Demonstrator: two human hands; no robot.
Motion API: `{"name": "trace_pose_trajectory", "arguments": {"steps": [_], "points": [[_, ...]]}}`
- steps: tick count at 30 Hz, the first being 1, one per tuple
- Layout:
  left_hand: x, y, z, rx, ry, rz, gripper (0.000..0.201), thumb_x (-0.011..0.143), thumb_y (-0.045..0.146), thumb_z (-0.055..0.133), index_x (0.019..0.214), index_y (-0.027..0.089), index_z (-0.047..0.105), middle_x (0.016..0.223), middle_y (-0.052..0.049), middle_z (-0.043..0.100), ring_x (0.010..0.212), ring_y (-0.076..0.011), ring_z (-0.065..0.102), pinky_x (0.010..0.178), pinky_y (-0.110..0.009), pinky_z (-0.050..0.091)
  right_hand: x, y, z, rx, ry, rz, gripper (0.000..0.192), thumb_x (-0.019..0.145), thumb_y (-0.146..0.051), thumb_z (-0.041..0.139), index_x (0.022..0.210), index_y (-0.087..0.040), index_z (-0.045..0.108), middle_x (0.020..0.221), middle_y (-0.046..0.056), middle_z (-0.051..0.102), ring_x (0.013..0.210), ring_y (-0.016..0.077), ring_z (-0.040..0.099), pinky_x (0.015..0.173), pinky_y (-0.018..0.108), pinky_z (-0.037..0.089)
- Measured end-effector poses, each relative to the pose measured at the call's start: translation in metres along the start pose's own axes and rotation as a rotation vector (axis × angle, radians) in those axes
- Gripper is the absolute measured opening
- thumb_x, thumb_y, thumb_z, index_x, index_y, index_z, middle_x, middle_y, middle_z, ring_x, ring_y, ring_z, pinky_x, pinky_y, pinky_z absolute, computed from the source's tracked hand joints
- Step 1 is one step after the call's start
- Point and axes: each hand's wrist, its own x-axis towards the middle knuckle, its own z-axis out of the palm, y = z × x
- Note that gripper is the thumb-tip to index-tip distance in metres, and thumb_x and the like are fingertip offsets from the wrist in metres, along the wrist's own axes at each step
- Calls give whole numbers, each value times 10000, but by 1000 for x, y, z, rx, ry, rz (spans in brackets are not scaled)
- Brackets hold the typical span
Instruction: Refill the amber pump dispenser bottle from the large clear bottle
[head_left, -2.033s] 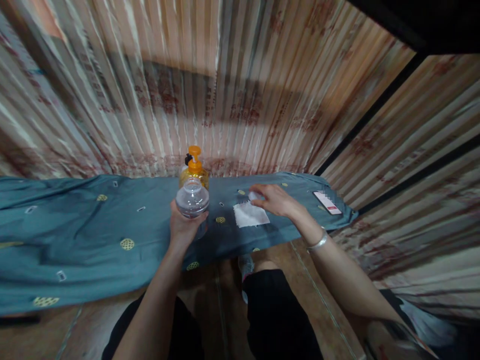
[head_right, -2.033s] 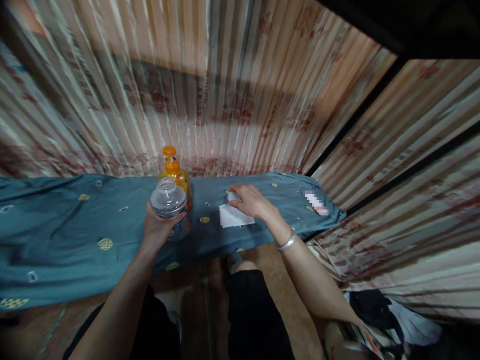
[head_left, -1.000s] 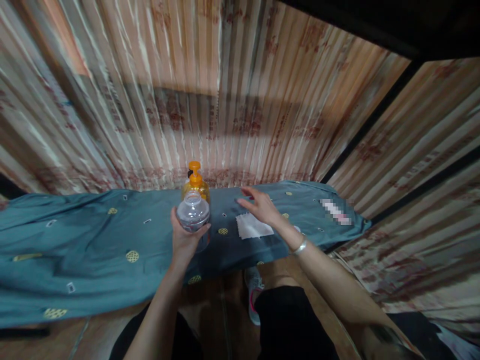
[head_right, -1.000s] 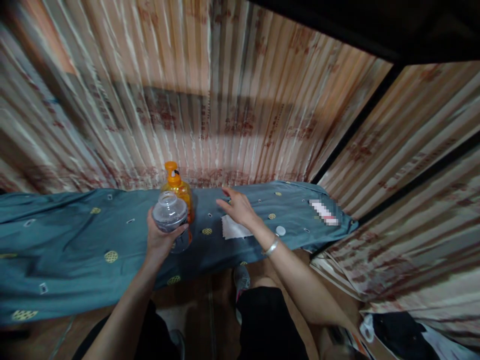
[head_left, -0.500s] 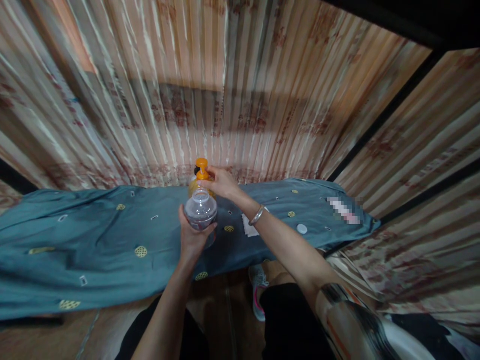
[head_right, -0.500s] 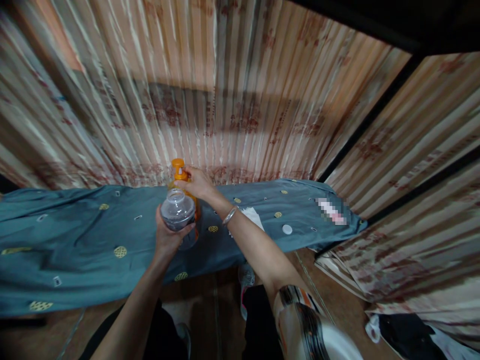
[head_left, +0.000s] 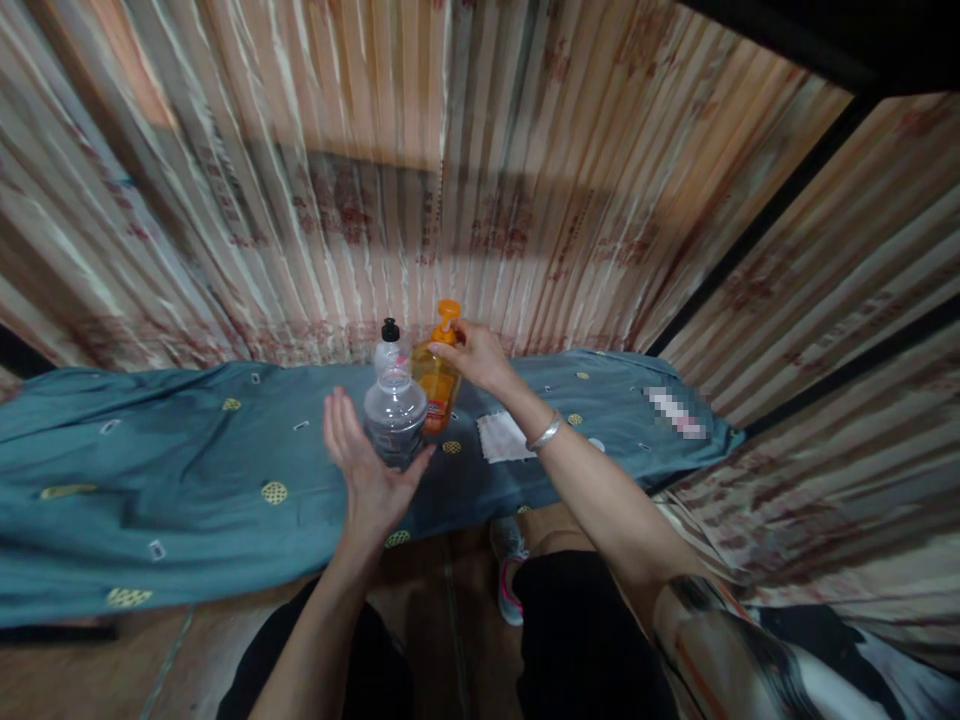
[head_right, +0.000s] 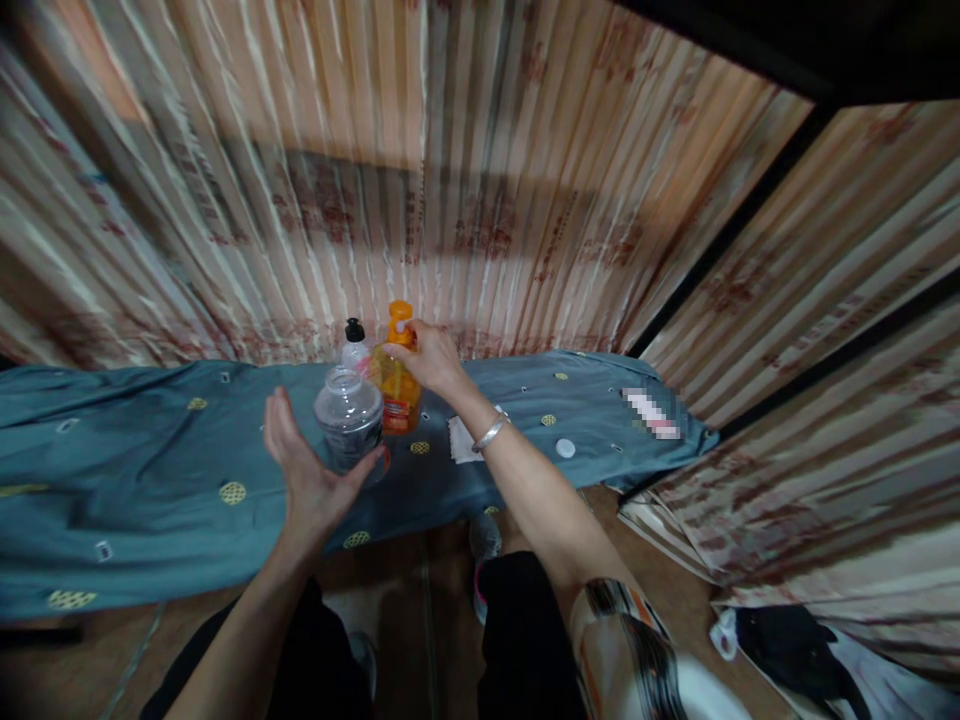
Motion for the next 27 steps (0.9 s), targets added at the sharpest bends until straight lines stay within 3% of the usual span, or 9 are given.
{"name": "trace_pose_trajectory", "arguments": {"steps": [3,6,9,15,21,27], "points": [[-7,26,0,-14,-22,139,977,866,382,821,1659,309,254,1678,-160,396,1621,-418,268,1319,-663,189,-8,11,-9,-8,46,12,259,940,-376,733,1087,-163,717,884,2,715,775,171,613,732,267,414],[-26,43,19,-158,-172,166,752,936,316,721,1601,293,370,1565,-156,542,1533,-350,453,1276,-594,348,-20,18,-18,12,87,4,246,922,-394,736,1032,-175,719,846,-4,713,765,173,628,726,271,429],[-46,42,50,-316,-288,-75,941,868,332,780,1653,271,264,1694,-185,397,1602,-352,350,1298,-592,310,-35,21,-26,25,148,15,270,884,-428,775,986,-184,722,875,17,746,800,195,672,751,289,464],[-51,24,94,-329,-256,-311,1231,728,398,888,1673,227,118,1757,-251,210,1658,-413,168,1308,-649,230,-71,20,-24,119,252,97,329,801,-472,843,973,-219,722,992,47,796,971,266,738,886,367,532],[-36,20,115,-366,-230,-442,1317,623,417,935,1642,165,138,1682,-307,322,1596,-440,332,1289,-626,286,-93,18,-6,205,281,159,276,787,-438,841,931,-242,711,926,16,772,901,238,716,864,355,538],[-32,18,110,-393,-222,-484,1234,581,383,941,1598,220,261,1572,-224,497,1488,-405,502,1236,-594,398,-95,27,-6,317,176,9,222,861,-423,784,974,-253,697,996,23,774,954,239,714,908,364,539]]}}
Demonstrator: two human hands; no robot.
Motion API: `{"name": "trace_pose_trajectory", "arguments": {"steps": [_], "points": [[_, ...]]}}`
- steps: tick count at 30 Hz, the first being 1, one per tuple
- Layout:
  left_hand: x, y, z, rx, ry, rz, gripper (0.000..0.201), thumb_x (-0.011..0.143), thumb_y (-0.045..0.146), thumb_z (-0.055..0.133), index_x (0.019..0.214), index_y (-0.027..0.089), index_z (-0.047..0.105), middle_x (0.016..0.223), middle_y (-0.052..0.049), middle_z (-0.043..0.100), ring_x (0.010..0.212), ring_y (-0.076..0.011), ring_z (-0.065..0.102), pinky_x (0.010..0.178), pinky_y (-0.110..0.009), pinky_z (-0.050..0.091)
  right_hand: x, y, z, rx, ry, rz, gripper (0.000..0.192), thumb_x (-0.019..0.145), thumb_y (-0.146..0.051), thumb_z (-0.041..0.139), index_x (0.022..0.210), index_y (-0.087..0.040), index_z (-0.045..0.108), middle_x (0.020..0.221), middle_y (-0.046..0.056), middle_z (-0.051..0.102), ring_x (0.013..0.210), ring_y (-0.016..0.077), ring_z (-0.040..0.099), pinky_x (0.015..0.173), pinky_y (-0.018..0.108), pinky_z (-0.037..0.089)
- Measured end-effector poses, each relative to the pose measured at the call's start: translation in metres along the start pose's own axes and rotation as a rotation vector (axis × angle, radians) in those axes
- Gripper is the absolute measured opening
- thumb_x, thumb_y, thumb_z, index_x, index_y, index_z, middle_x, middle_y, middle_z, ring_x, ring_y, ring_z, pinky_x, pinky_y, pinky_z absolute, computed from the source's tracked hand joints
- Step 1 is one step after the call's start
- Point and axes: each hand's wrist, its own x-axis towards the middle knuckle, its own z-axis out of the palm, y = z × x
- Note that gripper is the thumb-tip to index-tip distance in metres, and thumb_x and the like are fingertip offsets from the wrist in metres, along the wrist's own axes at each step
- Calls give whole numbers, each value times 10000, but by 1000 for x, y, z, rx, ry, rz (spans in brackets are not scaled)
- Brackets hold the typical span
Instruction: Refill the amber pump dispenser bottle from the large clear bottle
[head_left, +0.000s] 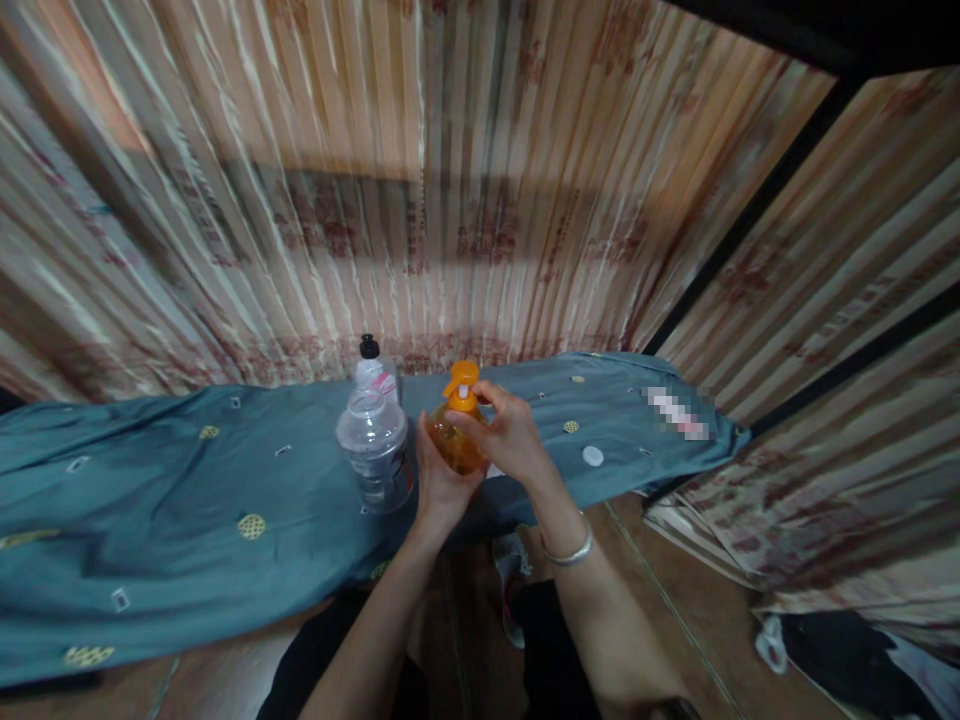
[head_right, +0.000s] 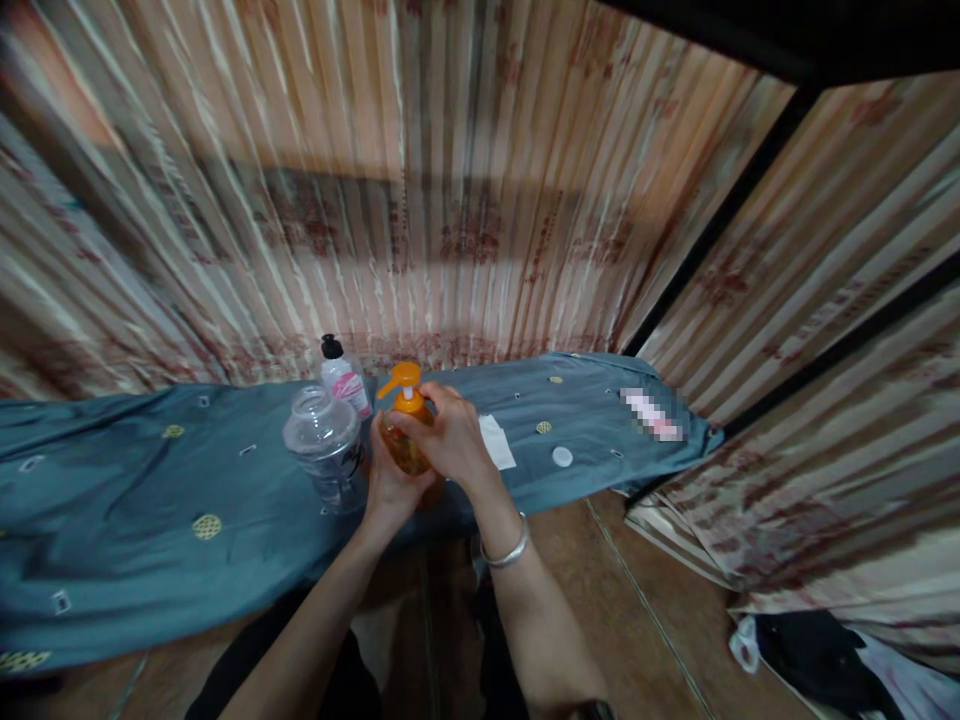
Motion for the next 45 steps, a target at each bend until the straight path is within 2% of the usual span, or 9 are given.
{"name": "trace_pose_trajectory", "arguments": {"steps": [4,9,12,17,24,30,37,42,45], "points": [[-3,6,-6,6,3,-9,1197,580,384,945,1582,231,306,1584,-212,490,1498,-407,489,1244,-607,382,-4,3,-2,100,-79,-28,244,908,-441,731,1060,-255,691,1044,26,779,983,241,722,913,368,543],[-4,13,-9,16,-4,-18,1178,592,372,933,1578,213,309,1596,-220,469,1514,-395,469,1261,-581,364,-8,2,4,169,108,61,491,724,-490,900,1079,-248,663,1170,58,773,1096,267,715,987,406,555],[-4,16,-10,16,-11,-27,1177,599,365,924,1583,202,298,1592,-229,470,1509,-392,476,1255,-576,375,-7,3,3,211,108,42,387,764,-489,861,980,-246,652,1131,50,783,1076,257,721,1005,408,554],[-4,17,-10,8,-19,-15,1195,592,363,930,1589,207,290,1570,-218,492,1472,-382,518,1244,-569,395,-9,-1,-3,161,-49,-32,263,917,-387,703,1140,-247,691,1190,59,790,1114,245,720,1017,401,546],[-5,14,-10,13,-15,-7,1174,588,340,906,1579,187,295,1599,-239,452,1518,-405,456,1258,-590,364,-9,-12,3,68,110,83,440,752,-443,880,1064,-247,640,1333,107,737,1217,305,694,1062,471,545],[-5,15,-11,14,-21,6,1198,583,356,930,1581,198,287,1590,-227,471,1484,-390,501,1249,-577,383,-9,-8,-7,162,-84,-73,224,924,-374,669,1107,-243,668,1232,86,770,1203,275,709,1082,451,537],[-6,13,-9,24,-11,5,1177,564,302,907,1569,200,303,1599,-231,452,1514,-404,462,1259,-590,362,-9,-11,2,75,76,73,497,739,-453,893,1105,-236,636,1344,141,728,1242,331,689,1090,512,532],[-5,13,-9,23,-15,13,1178,577,313,912,1575,207,297,1580,-220,482,1479,-396,506,1245,-587,389,-10,-12,-5,118,-37,-39,240,914,-397,707,1092,-248,648,1228,96,769,1207,291,708,1073,475,552],[-6,12,-10,25,-10,17,1183,583,305,909,1581,208,283,1580,-216,485,1483,-389,504,1253,-583,382,-11,-13,-8,139,-106,-99,281,971,-385,624,1204,-229,649,1253,121,760,1245,292,698,1083,466,548]]}}
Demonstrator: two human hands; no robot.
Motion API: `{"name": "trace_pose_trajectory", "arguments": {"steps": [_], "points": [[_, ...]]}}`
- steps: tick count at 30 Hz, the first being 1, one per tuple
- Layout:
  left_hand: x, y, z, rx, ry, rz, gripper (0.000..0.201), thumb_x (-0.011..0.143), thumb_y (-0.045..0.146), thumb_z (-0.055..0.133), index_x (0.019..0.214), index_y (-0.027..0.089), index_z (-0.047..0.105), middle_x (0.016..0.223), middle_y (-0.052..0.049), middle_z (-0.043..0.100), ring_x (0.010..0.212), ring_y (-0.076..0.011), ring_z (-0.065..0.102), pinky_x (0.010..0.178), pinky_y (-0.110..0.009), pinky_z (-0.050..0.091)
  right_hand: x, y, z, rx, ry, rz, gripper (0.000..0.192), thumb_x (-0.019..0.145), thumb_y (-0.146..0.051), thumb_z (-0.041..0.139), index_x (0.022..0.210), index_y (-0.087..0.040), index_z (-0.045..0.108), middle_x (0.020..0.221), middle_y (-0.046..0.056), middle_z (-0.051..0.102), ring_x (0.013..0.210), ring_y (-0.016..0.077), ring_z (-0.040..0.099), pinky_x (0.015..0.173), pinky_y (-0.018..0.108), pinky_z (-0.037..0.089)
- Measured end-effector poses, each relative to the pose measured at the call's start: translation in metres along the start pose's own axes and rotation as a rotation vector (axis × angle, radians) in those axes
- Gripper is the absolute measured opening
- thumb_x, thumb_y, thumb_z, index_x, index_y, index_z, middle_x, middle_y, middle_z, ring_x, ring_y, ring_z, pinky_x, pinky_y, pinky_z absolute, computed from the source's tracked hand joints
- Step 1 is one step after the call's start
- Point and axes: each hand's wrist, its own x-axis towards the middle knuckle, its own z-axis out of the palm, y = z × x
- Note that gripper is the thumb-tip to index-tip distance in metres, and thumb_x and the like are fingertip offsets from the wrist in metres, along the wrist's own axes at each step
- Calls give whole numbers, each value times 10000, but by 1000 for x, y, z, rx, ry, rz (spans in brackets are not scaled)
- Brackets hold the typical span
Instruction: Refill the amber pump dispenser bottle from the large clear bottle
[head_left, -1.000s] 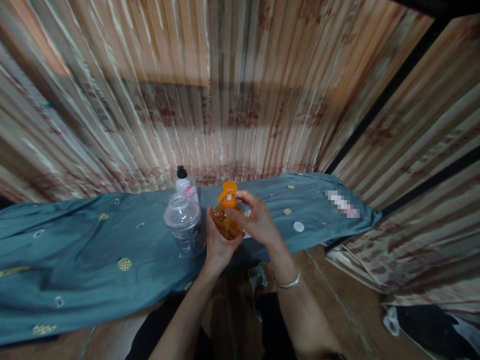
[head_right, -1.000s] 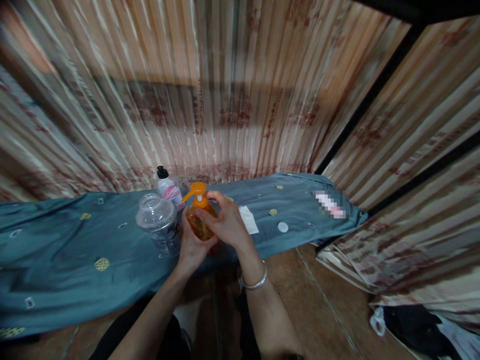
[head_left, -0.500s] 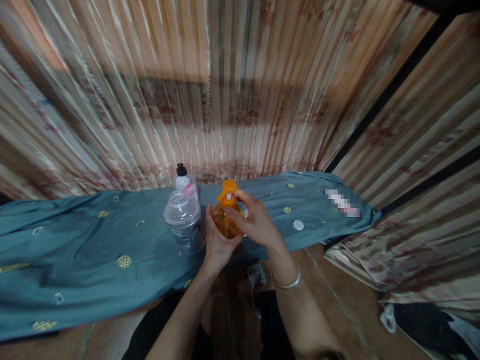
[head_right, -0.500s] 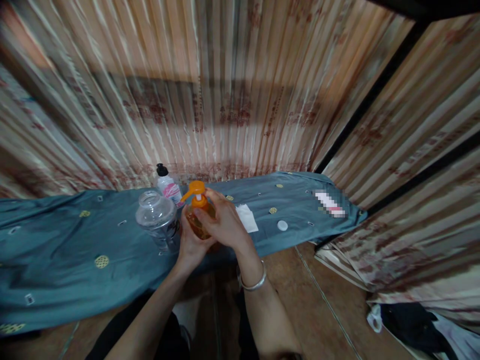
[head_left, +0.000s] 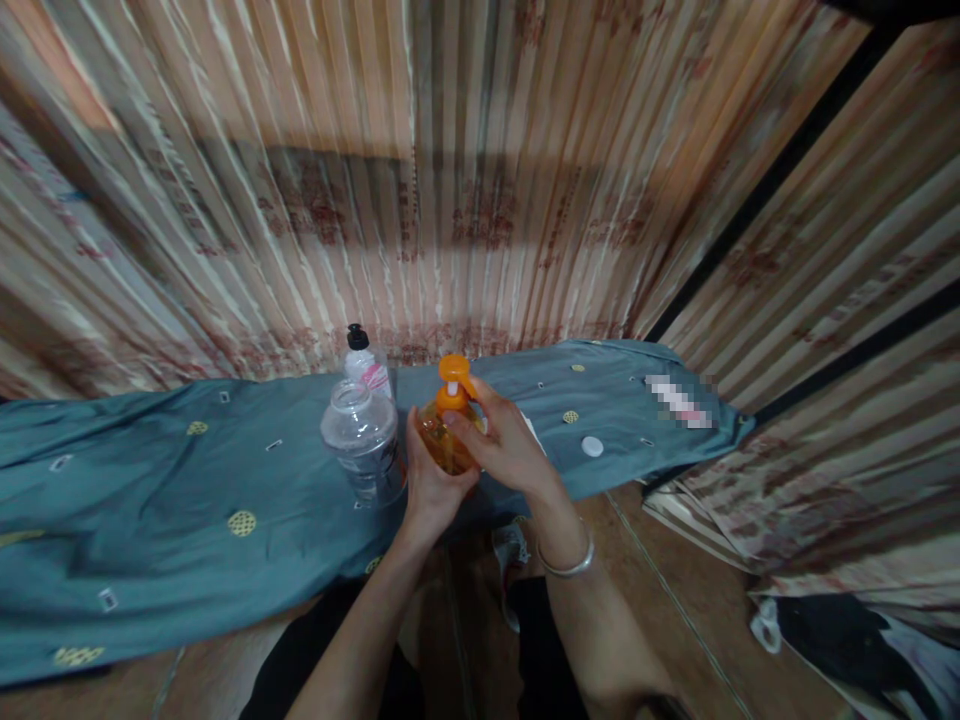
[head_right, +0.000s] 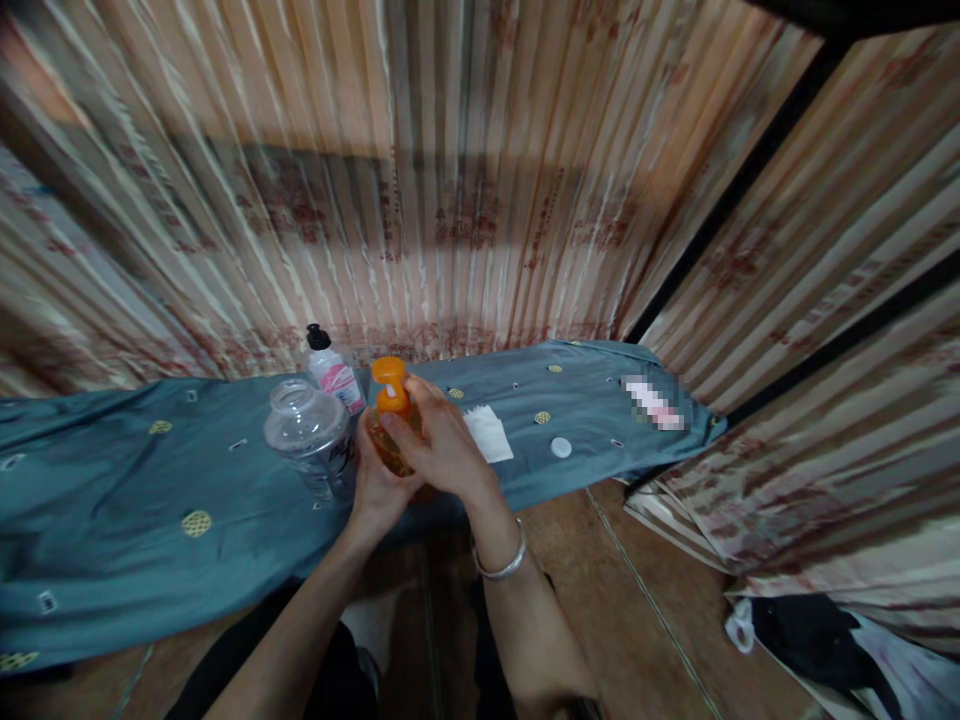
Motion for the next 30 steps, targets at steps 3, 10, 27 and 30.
{"name": "trace_pose_trajectory", "arguments": {"steps": [3,10,27,30], "points": [[0,-1,0,3,-3,-1,1172,583,296,905,1576,204,290,1604,-226,459,1496,-396,489,1250,-584,387,0,1,5,-49,89,67,471,889,-473,756,1267,-223,627,1333,143,730,1295,316,674,1107,489,532],[0,-1,0,-3,3,8,1176,576,310,908,1573,213,292,1568,-209,493,1464,-389,524,1240,-577,404,0,3,8,-28,152,107,335,891,-462,747,1118,-235,647,1280,126,756,1218,303,711,1073,486,549],[0,-1,0,-1,4,19,1193,567,330,927,1574,219,298,1565,-208,498,1457,-384,532,1235,-568,412,-1,-1,2,19,81,52,271,944,-434,665,1128,-236,645,1230,89,758,1178,268,711,1059,431,550],[0,-1,0,-1,5,18,1176,584,331,923,1574,223,296,1559,-204,503,1448,-382,540,1233,-572,413,-1,0,1,57,24,43,282,954,-426,670,1181,-259,648,1319,76,744,1242,255,694,1098,414,534]]}}
